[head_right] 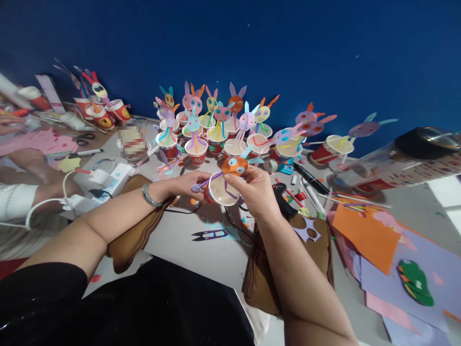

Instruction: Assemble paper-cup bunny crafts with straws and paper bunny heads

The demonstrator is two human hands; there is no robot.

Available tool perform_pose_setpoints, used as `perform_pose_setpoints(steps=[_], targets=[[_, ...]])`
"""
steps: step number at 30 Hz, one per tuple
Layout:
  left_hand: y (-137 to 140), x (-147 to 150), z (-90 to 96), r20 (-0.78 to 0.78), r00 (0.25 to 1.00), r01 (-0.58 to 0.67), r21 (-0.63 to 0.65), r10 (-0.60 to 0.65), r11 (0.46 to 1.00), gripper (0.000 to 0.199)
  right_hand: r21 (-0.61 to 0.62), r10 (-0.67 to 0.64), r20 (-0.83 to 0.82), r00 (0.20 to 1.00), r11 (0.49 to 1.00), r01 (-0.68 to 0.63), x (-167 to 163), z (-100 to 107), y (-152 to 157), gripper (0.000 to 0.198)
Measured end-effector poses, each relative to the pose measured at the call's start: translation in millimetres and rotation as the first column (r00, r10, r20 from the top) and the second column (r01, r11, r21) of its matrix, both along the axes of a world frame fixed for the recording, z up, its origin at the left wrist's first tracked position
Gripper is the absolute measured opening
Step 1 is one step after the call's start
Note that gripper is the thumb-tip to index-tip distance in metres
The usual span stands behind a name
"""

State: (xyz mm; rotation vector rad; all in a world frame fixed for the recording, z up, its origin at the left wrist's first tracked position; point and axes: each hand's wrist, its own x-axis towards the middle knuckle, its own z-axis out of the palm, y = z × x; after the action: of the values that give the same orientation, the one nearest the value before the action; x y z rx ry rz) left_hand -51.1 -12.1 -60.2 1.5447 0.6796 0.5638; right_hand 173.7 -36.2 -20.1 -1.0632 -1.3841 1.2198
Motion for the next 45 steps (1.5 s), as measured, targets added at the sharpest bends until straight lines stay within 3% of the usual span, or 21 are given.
perform_pose_setpoints(steps=[10,23,28,32,35,40,45], targets=[[-3,2,3.1,-0.074,0.995,-0.072,-0.027,0.070,0.997,0.057,0.106,-0.096,0.099,0.990,0.991,0.085,1,-1,0,0.015],[-8,5,4.1,0.031,0.998,-0.044,-0.222,0.053,0.974,0.056,0.115,-0.027,0.036,0.999,0.993,0.023,-2,1,-1,0.021],[-5,3,-1.1,-0.009,0.998,-0.058,-0.133,0.057,0.989,0.056,0.119,-0.030,0.075,0.997,0.993,0.021,-4,4,-3,0.025],[-5,3,-2.6,-0.007,0.999,-0.037,-0.146,0.037,0.989,0.059,0.116,-0.039,0.079,0.996,0.993,0.030,-4,4,-4,0.025],[-4,1,-2.0,-0.014,1.000,-0.005,-0.134,0.004,0.991,0.061,0.116,-0.039,0.068,0.997,0.993,0.031,-4,2,-4,0.026],[-1,-2,-4.7,-0.105,0.994,-0.023,-0.009,0.022,1.000,0.062,0.095,-0.041,0.041,0.998,0.995,0.037,-4,-3,-1,0.031],[1,-1,-9.9,-0.112,0.993,-0.025,0.000,0.025,1.000,0.060,0.114,-0.045,0.056,0.997,0.993,0.038,-4,-8,3,0.030]])
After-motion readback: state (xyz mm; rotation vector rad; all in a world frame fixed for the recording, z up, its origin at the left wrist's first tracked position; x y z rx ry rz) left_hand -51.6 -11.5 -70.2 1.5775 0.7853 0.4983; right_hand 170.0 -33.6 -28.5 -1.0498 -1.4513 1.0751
